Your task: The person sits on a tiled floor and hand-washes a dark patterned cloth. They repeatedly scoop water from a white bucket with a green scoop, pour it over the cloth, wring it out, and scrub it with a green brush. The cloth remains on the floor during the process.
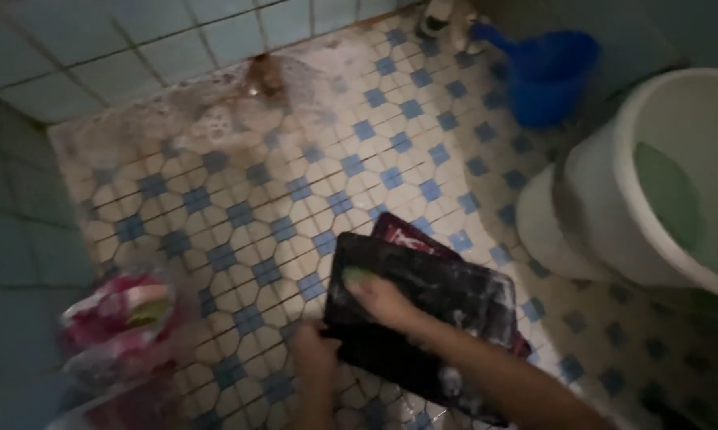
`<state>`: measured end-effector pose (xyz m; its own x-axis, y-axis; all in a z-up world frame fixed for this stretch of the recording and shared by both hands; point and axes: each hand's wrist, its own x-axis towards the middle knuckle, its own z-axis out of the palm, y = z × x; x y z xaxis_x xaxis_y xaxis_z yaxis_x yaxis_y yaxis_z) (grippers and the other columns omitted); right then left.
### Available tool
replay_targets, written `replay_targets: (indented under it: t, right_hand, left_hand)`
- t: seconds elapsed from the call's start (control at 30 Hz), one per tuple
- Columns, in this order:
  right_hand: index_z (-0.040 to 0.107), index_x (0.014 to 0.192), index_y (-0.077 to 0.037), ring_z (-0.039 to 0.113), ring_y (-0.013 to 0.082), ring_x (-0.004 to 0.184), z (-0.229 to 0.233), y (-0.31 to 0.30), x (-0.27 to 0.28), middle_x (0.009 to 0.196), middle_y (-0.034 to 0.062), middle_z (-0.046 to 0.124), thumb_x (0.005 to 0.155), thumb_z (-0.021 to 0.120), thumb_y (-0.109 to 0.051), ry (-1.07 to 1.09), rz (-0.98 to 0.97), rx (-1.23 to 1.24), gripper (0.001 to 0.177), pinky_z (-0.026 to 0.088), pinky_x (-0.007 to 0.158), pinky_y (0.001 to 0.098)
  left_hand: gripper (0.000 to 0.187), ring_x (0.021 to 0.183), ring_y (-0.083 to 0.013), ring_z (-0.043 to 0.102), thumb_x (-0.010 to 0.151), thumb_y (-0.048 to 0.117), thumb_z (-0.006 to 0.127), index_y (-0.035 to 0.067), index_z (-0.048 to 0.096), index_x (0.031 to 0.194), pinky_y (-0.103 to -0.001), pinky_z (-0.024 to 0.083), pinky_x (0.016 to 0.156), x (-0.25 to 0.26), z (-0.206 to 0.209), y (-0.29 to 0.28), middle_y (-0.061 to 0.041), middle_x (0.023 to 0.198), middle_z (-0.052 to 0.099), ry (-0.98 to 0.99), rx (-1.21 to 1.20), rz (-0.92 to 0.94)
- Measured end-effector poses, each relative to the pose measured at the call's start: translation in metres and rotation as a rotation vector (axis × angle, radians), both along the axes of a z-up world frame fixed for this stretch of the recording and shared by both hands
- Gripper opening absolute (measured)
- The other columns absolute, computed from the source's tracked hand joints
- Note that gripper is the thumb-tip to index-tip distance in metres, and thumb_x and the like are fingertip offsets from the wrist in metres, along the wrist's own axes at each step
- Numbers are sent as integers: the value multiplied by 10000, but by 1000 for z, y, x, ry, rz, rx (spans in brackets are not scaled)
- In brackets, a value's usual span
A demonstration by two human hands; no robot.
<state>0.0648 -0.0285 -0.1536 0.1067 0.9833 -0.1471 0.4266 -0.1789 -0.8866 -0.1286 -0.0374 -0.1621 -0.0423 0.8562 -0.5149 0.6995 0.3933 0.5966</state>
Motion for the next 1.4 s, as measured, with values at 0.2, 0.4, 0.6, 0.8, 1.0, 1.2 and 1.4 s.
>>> replay_targets:
  t: [0.2, 0.4, 0.6, 0.8, 1.0, 1.2, 1.4]
  right_hand:
    - [654, 1089, 23, 668, 409, 907, -12, 45, 5, 972, 255, 698, 1086, 522, -334, -69, -252, -13, 381, 532, 789, 451]
    - [675, 1042, -27, 633, 318, 770, -7, -57, -4, 832, 209, 685, 981, 521, -373, 164, -366, -151, 384, 541, 734, 437]
    - [665, 908, 21, 649, 396, 734, -89, 92, 47, 812, 258, 668, 1042, 522, -373, -232, -600, 122, 440, 514, 638, 477]
    - [685, 1153, 36, 677, 364, 930, -106, -88, -19, 1016, 272, 695, 1110, 499, -341, -156, -399, 195, 422, 534, 822, 456]
    - [642, 874, 16, 555, 209, 574, -50, 65, 48, 643, 144, 584, 1055, 497, -458, -36, -764, 37, 528, 459, 556, 420]
    - [607, 1303, 99, 642, 368, 1132, -124, -56, 12, 1239, 317, 672, 1107, 500, -245, 117, -604, 522, 410, 486, 921, 492]
    - [663, 955, 52, 645, 435, 782, -29, -15, 28, 831, 283, 668, 1096, 469, -323, 37, -743, 123, 446, 539, 722, 469]
  left_hand:
    - [372, 998, -326, 692, 709, 75, 885, 34, 715, 1037, -446, 550, 878, 6, 23, 11, -159, 1015, 718, 144, -169, -89]
    - [393, 989, -308, 716, 698, 83, 909, 14, 728, 1040, -427, 563, 911, 8, 1, 16, -178, 990, 740, 184, -234, -137]
    - [341, 958, -338, 726, 747, 96, 878, -14, 712, 1024, -462, 568, 877, 7, 23, 18, -195, 971, 746, 146, -283, -111]
    - [402, 993, -357, 706, 666, 87, 905, 3, 731, 1019, -451, 556, 889, 2, -9, 14, -197, 1005, 733, 148, -146, -114]
    - [439, 1020, -356, 693, 663, 169, 902, 43, 733, 1048, -451, 545, 909, 5, 24, 12, -191, 1007, 719, 152, -133, -130]
    - [423, 1003, -342, 709, 648, 82, 888, -27, 718, 1019, -429, 552, 905, 4, 5, 15, -199, 986, 730, 55, -141, -102]
    - [413, 1019, -347, 693, 657, 91, 910, -12, 731, 1014, -439, 534, 925, 5, 11, 16, -193, 989, 712, 164, -167, -97]
